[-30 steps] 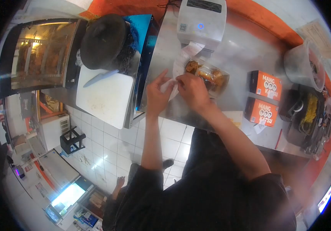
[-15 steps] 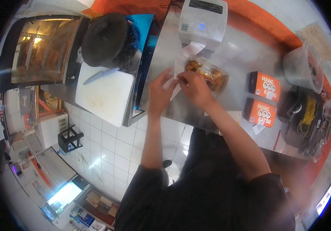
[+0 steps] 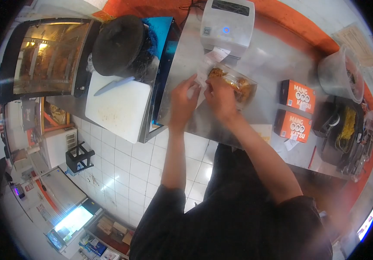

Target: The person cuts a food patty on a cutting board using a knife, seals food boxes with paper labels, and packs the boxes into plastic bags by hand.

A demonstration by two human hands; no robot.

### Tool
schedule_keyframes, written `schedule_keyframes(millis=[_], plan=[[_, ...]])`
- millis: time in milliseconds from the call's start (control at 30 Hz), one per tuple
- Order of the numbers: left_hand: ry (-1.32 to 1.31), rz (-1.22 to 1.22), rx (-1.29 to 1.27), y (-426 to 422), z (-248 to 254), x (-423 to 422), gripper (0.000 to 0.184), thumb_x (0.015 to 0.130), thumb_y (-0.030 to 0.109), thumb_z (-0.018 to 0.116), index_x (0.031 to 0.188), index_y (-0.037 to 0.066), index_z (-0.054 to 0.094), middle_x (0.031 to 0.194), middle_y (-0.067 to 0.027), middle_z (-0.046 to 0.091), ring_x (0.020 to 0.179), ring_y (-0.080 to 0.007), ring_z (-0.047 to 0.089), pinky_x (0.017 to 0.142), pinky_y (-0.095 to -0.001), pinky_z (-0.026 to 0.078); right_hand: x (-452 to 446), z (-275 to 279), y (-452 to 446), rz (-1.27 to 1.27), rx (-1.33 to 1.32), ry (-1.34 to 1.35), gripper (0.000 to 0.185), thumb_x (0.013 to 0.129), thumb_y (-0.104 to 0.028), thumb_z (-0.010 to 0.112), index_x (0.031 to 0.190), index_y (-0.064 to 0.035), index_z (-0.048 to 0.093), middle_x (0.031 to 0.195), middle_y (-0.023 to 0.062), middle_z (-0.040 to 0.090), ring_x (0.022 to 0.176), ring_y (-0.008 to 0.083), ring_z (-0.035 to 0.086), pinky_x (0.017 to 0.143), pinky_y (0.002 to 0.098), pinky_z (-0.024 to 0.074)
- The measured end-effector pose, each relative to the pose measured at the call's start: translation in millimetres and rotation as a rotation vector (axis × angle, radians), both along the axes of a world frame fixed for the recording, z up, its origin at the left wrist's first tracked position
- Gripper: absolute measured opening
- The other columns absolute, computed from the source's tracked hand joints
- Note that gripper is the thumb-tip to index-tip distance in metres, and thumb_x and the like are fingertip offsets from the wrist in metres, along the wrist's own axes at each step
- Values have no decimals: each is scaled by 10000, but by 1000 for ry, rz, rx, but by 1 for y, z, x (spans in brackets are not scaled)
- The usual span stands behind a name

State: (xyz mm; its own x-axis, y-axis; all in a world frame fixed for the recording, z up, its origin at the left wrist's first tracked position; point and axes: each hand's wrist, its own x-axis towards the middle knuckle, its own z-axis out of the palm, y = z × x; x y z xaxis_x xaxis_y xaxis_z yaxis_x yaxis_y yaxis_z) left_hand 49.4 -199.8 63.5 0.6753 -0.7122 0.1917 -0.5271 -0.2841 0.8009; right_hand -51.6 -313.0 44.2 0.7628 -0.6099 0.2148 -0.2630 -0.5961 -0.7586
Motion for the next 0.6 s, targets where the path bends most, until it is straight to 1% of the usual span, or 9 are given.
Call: schedule_keyframes(millis=[33,100,133,200,233,300,333,400,600], plan=[[-1,0,0,1,-4,1,373,878,103,703,1234,7,649,978,-178,708,925,-310,696,837,-380,526,0,2,-1,0,0,-1,212,800,-21,660,1011,2,659,910,164,660,840,338,658,759,424,524],[31,138,0,3,-13,2,377,859,74,731,1227,23,667,979,-161,719,925,-222,704,854,-326,535,0,6,-5,-65,128,8,211,818,-41,612,1009,27,669,965,208,665,922,360,665,815,448,531],[31,138,-2,3,-14,1,377,859,74,731,1227,23,667,979,-161,719,925,-222,704,854,-326,535,0,9,-7,-65,127,7,211,818,-41,612,1009,27,669,965,208,665,922,360,665,815,448,531],[139,183,-8,5,-14,1,351,860,67,740,1198,8,662,942,-117,705,917,-182,687,866,-310,531,-1,14,-10,-131,332,-41,220,798,-36,630,999,34,685,905,200,691,818,320,682,777,400,534],[138,183,-9,5,-15,0,351,860,67,740,1198,8,662,942,-117,705,917,-182,687,866,-310,531,-2,14,-11,-130,331,-42,220,798,-36,630,999,34,685,905,200,691,818,320,682,777,400,534],[226,182,-33,6,-17,1,333,855,75,726,1176,16,656,981,-169,705,983,-281,702,877,-364,519,-3,15,-13,-169,425,18,226,789,-33,647,995,47,694,828,168,698,740,263,673,736,354,528],[226,183,-35,6,-20,1,333,855,75,726,1176,16,656,981,-169,705,983,-281,702,877,-364,519,-4,15,-13,-167,423,17,226,789,-33,647,995,47,694,828,168,698,740,263,673,736,354,528],[224,196,-63,6,-24,1,331,843,64,738,1158,15,650,968,-161,704,981,-274,702,879,-356,520,-6,14,-13,-189,420,-51,172,849,-66,663,981,34,709,764,116,707,681,154,662,669,301,521],[271,210,-41,6,-17,0,295,841,46,738,1116,11,636,971,-152,705,960,-245,697,881,-347,522,-7,6,-21,-225,528,6,234,812,-44,645,1012,61,708,814,155,721,728,186,691,712,310,533]])
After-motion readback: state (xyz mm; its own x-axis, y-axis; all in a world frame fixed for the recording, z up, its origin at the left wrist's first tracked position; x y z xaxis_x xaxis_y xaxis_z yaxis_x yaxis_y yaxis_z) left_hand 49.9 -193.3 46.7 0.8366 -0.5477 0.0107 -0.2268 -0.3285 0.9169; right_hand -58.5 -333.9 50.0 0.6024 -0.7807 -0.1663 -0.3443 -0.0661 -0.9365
